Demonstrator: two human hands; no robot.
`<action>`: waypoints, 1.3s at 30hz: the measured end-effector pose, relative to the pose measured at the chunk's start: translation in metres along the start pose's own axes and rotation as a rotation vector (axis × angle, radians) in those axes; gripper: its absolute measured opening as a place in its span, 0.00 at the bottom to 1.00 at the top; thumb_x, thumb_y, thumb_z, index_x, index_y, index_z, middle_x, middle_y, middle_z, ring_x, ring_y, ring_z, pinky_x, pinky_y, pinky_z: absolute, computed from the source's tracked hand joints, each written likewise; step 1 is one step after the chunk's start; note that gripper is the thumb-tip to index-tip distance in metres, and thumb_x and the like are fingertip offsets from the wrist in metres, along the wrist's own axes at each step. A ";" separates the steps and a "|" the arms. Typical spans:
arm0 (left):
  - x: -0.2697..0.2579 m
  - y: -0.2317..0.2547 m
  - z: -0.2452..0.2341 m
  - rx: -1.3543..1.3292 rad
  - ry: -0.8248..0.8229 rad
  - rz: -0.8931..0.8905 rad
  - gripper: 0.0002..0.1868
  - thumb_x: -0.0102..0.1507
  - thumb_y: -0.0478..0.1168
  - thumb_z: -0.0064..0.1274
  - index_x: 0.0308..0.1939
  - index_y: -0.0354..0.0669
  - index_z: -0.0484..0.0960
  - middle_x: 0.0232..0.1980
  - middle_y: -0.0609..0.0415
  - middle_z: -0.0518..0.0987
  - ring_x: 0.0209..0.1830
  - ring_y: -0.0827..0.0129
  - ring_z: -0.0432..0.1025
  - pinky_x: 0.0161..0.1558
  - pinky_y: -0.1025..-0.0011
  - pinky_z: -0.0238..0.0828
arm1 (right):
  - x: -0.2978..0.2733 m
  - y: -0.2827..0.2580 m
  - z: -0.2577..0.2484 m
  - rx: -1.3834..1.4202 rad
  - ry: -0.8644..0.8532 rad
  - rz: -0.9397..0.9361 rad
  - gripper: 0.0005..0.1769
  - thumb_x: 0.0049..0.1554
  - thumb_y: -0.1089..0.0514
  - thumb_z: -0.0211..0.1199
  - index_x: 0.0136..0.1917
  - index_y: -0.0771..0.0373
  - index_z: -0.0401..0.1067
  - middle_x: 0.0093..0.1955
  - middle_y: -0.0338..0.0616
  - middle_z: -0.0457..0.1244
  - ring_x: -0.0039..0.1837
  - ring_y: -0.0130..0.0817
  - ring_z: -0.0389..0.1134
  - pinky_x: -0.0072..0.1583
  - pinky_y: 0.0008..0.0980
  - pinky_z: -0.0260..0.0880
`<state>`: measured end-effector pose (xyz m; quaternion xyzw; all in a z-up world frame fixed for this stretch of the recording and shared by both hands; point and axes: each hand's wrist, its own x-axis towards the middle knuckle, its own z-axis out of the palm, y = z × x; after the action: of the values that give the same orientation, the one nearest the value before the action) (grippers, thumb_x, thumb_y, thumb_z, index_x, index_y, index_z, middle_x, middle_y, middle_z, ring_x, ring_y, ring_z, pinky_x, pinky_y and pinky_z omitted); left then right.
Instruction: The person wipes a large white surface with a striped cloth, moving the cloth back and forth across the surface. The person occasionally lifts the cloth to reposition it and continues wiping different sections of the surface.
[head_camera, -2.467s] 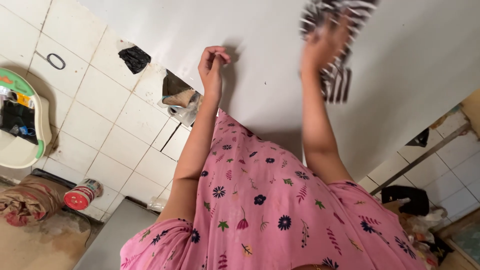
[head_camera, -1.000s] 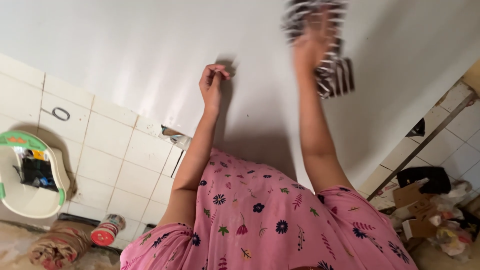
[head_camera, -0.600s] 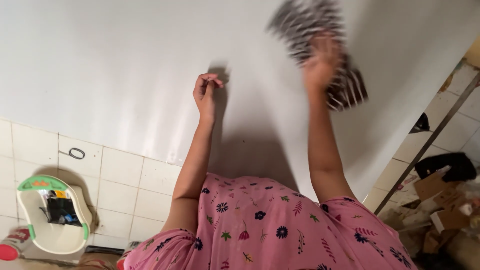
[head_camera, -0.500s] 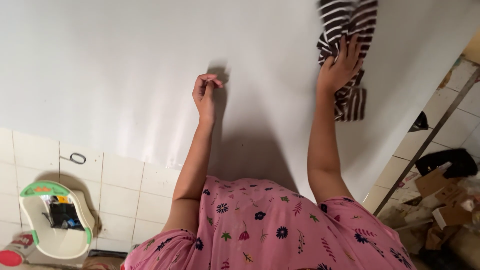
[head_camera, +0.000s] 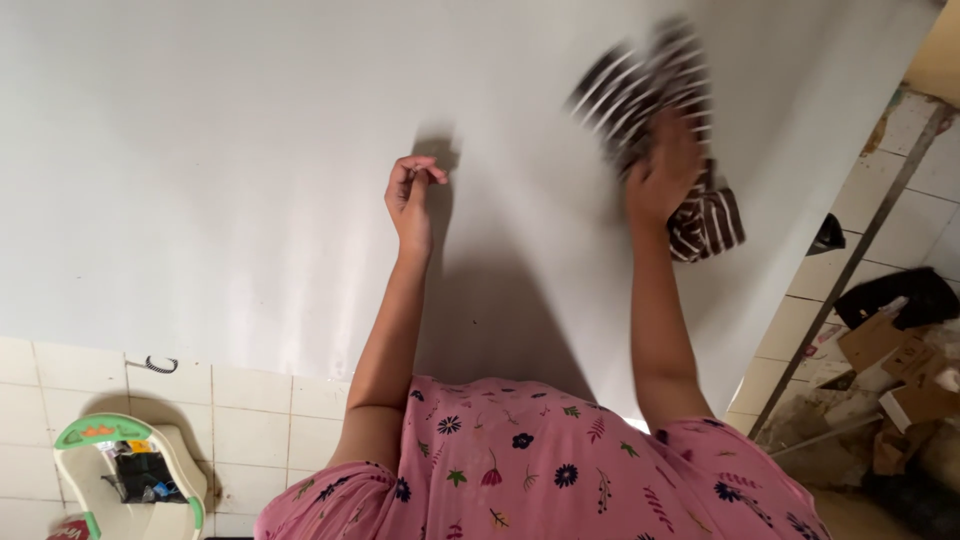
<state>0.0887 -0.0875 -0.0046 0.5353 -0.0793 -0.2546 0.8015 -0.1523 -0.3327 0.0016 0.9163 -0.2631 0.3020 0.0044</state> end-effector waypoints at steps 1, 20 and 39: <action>0.000 0.002 0.001 -0.012 -0.036 -0.010 0.12 0.69 0.27 0.38 0.47 0.37 0.79 0.35 0.50 0.78 0.36 0.68 0.73 0.47 0.71 0.72 | 0.005 0.014 0.010 -0.159 -0.040 0.260 0.37 0.57 0.66 0.52 0.80 0.55 0.59 0.79 0.41 0.57 0.78 0.43 0.58 0.75 0.51 0.50; 0.012 0.026 -0.004 -0.002 -0.032 0.033 0.12 0.70 0.29 0.36 0.48 0.39 0.77 0.38 0.54 0.77 0.39 0.70 0.71 0.50 0.72 0.70 | 0.072 0.010 0.082 -0.275 -0.046 0.424 0.36 0.54 0.70 0.73 0.71 0.41 0.75 0.82 0.31 0.46 0.82 0.43 0.50 0.77 0.61 0.43; -0.037 0.016 -0.041 0.008 0.140 0.075 0.11 0.67 0.26 0.40 0.45 0.34 0.80 0.33 0.45 0.79 0.34 0.65 0.76 0.45 0.69 0.76 | -0.061 -0.033 0.021 -0.071 0.033 -0.002 0.32 0.50 0.65 0.53 0.68 0.58 0.74 0.75 0.49 0.60 0.73 0.48 0.63 0.69 0.53 0.60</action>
<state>0.0786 -0.0313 -0.0013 0.5515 -0.0442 -0.1861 0.8120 -0.1658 -0.2781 -0.0447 0.9107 -0.2727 0.3076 0.0413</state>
